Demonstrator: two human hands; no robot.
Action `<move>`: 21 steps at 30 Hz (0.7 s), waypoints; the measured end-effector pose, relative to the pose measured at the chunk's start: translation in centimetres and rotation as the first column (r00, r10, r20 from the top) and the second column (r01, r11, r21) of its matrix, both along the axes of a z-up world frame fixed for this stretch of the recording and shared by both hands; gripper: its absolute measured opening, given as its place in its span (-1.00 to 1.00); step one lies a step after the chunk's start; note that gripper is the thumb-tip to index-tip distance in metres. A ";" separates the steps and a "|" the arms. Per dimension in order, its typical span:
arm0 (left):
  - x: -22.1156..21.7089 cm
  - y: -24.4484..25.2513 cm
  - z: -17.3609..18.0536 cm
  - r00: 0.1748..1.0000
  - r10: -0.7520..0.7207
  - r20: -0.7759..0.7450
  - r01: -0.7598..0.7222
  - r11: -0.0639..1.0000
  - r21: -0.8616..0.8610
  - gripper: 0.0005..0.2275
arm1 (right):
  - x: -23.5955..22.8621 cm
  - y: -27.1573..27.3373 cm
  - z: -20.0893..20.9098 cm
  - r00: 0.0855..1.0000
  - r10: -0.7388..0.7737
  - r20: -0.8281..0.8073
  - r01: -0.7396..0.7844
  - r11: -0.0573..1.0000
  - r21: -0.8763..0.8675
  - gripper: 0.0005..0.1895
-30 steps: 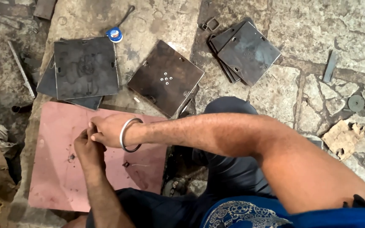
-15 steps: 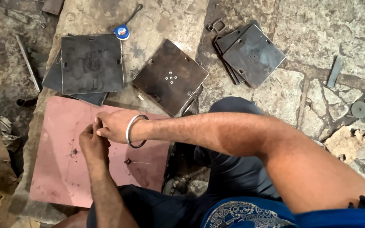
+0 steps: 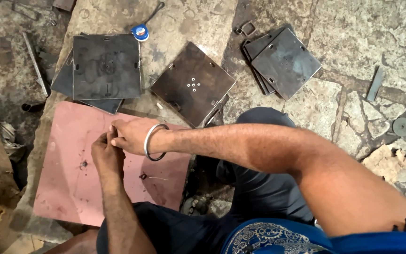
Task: The recorder is inspecting, flipping, and organizing square metal plates in a metalworking workshop.
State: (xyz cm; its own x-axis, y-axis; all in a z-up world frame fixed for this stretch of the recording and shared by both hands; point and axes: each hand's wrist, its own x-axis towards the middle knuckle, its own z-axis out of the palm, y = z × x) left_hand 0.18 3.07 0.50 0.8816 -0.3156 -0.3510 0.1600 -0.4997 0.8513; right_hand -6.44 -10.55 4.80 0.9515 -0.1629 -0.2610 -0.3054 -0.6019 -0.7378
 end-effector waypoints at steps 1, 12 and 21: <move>0.0 0.0 0.0 1.000 -0.005 0.008 0.005 1.000 0.000 -0.58 | -0.1 0.0 -0.1 1.000 -0.005 0.009 0.005 1.000 0.004 -0.54; 0.9 0.8 -4.0 0.966 -0.131 0.224 0.102 0.985 0.137 -0.53 | 0.1 -0.8 -0.8 0.997 0.067 -0.035 -0.068 0.998 -0.012 -0.51; 0.0 -0.7 -1.6 0.966 -0.110 0.233 0.056 0.972 0.229 -0.55 | -0.5 -1.4 -1.0 0.997 0.082 0.005 -0.082 0.996 -0.037 -0.39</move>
